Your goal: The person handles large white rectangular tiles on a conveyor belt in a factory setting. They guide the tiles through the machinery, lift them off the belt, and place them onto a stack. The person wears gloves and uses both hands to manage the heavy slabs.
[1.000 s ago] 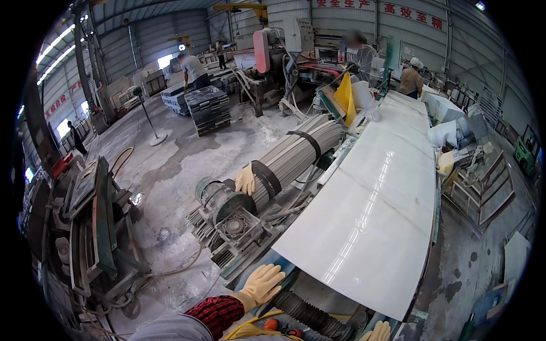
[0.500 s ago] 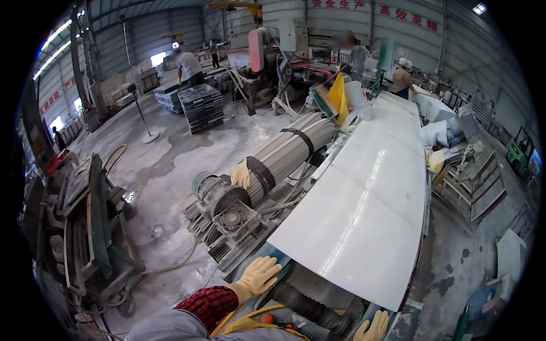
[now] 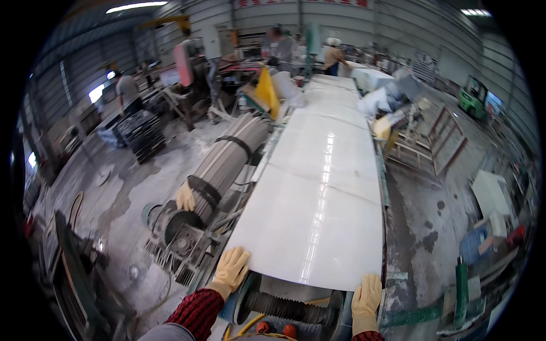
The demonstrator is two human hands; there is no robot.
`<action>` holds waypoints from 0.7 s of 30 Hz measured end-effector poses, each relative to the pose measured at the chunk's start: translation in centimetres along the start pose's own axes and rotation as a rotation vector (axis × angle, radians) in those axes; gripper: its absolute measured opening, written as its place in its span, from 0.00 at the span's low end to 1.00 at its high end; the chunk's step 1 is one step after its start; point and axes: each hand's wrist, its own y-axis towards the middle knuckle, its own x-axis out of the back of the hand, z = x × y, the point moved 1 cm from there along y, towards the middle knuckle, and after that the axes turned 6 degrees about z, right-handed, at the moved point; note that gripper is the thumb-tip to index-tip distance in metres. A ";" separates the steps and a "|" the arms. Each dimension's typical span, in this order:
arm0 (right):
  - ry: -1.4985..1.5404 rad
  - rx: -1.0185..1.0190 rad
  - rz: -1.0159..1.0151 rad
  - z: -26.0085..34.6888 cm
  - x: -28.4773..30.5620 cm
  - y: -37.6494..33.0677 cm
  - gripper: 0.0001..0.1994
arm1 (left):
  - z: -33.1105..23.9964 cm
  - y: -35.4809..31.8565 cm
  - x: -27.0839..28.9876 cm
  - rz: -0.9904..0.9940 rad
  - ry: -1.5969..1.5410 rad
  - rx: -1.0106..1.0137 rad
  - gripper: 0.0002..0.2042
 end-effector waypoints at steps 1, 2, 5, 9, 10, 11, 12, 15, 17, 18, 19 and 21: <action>0.008 0.034 -0.032 0.9 0.7 0.7 0.18 | 0.1 -0.1 0.3 0.042 -0.035 0.018 0.23; 0.014 0.010 -0.021 1.5 1.1 1.0 0.18 | 0.2 -0.2 0.5 0.089 -0.073 0.041 0.24; 0.028 -0.001 0.008 2.3 2.5 1.6 0.17 | 0.3 -0.1 -0.2 0.169 -0.053 0.080 0.25; 0.074 -0.087 0.079 3.1 3.5 2.4 0.16 | 0.0 0.4 0.0 0.158 0.010 0.046 0.26; 0.072 -0.090 0.078 3.0 3.5 2.3 0.16 | -0.2 0.4 0.2 0.163 0.033 0.044 0.26; 0.071 -0.093 0.078 2.9 3.4 2.2 0.15 | -0.3 0.4 0.2 0.169 0.057 0.043 0.26; 0.068 -0.086 0.067 2.9 3.4 2.3 0.16 | -0.2 0.3 0.2 0.176 0.051 0.047 0.26; 0.062 -0.069 0.043 3.0 3.4 2.4 0.16 | 0.1 0.0 0.0 0.190 0.036 0.059 0.27; 0.062 -0.063 0.037 3.1 3.5 2.5 0.16 | 0.1 -0.2 0.0 0.186 0.026 0.063 0.27; 0.071 -0.073 0.050 3.1 3.6 2.5 0.16 | 0.1 -0.2 0.0 0.183 0.036 0.064 0.27; 0.081 -0.083 0.064 3.1 3.6 2.5 0.16 | -0.1 -0.2 0.0 0.179 0.046 0.065 0.26; 0.081 -0.088 0.072 2.8 3.4 2.2 0.17 | -0.2 -0.2 0.1 0.172 0.044 0.066 0.26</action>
